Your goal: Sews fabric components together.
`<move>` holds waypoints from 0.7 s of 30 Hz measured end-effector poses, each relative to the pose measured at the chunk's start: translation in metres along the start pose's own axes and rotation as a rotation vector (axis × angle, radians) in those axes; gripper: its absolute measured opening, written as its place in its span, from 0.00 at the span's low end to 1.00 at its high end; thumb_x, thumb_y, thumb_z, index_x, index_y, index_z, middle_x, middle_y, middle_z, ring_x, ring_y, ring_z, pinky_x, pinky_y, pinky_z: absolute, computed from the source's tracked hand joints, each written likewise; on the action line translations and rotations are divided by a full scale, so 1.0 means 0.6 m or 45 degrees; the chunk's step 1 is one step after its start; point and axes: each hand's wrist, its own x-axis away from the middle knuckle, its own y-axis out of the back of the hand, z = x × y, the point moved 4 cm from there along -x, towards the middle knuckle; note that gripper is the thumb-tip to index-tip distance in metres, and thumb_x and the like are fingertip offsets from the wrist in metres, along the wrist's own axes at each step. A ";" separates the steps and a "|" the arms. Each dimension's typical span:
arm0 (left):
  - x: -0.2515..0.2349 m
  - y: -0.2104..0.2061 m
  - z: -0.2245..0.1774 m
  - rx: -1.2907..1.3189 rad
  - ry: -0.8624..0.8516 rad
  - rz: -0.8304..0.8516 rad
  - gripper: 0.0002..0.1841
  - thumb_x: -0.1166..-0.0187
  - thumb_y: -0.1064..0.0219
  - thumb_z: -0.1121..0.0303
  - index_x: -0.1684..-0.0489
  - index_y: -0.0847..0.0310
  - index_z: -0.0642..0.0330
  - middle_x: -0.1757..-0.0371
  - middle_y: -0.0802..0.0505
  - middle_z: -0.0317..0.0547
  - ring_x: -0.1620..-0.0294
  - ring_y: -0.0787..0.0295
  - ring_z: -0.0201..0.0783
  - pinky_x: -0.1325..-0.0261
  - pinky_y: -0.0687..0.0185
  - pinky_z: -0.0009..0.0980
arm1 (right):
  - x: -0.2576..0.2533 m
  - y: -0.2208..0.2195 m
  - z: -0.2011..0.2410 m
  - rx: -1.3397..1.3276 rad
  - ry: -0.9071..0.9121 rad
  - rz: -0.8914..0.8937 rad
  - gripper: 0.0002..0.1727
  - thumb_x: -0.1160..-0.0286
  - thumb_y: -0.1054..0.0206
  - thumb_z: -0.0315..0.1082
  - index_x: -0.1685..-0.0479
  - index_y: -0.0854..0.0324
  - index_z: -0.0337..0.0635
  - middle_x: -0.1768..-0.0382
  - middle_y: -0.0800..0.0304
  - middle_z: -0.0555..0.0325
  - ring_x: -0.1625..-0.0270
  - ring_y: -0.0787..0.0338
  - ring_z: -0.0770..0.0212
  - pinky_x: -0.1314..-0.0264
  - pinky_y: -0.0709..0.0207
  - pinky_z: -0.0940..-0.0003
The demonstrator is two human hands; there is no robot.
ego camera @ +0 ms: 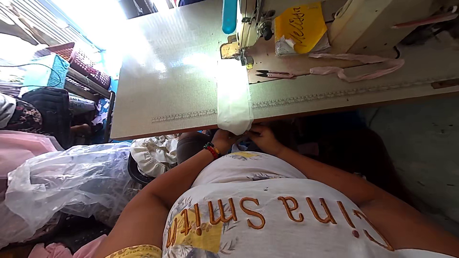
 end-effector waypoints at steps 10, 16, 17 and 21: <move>0.064 0.032 0.051 0.772 0.205 0.043 0.08 0.11 0.45 0.73 0.45 0.22 0.63 0.59 0.14 0.37 0.58 0.16 0.25 0.48 0.17 0.28 | 0.018 0.021 -0.009 -0.217 -0.253 0.077 0.08 0.17 0.36 0.28 0.57 0.16 0.29 0.62 0.13 0.59 0.58 0.16 0.78 0.47 0.19 0.77; 0.139 0.107 0.018 0.356 0.033 -0.286 0.13 0.16 0.35 0.67 0.40 0.24 0.63 0.64 0.12 0.37 0.64 0.15 0.25 0.56 0.15 0.29 | 0.004 -0.010 0.027 -0.349 -0.402 0.652 0.14 0.18 0.33 0.33 0.43 0.17 0.31 0.55 0.07 0.60 0.51 0.11 0.79 0.40 0.17 0.77; 0.157 0.123 0.005 0.258 -0.010 -0.306 0.20 0.20 0.31 0.66 0.33 0.25 0.61 0.61 0.10 0.39 0.62 0.12 0.28 0.53 0.13 0.31 | -0.001 -0.013 0.042 -0.322 -0.396 0.731 0.11 0.18 0.32 0.34 0.49 0.15 0.33 0.59 0.07 0.64 0.55 0.11 0.83 0.44 0.17 0.80; 0.224 0.179 -0.075 -0.071 -0.157 -0.333 0.23 0.18 0.32 0.62 0.26 0.26 0.57 0.64 0.10 0.35 0.70 0.15 0.23 0.63 0.15 0.24 | -0.027 -0.013 0.137 -0.384 -0.122 0.878 0.07 0.19 0.33 0.31 0.56 0.12 0.36 0.64 0.07 0.70 0.58 0.12 0.85 0.48 0.17 0.83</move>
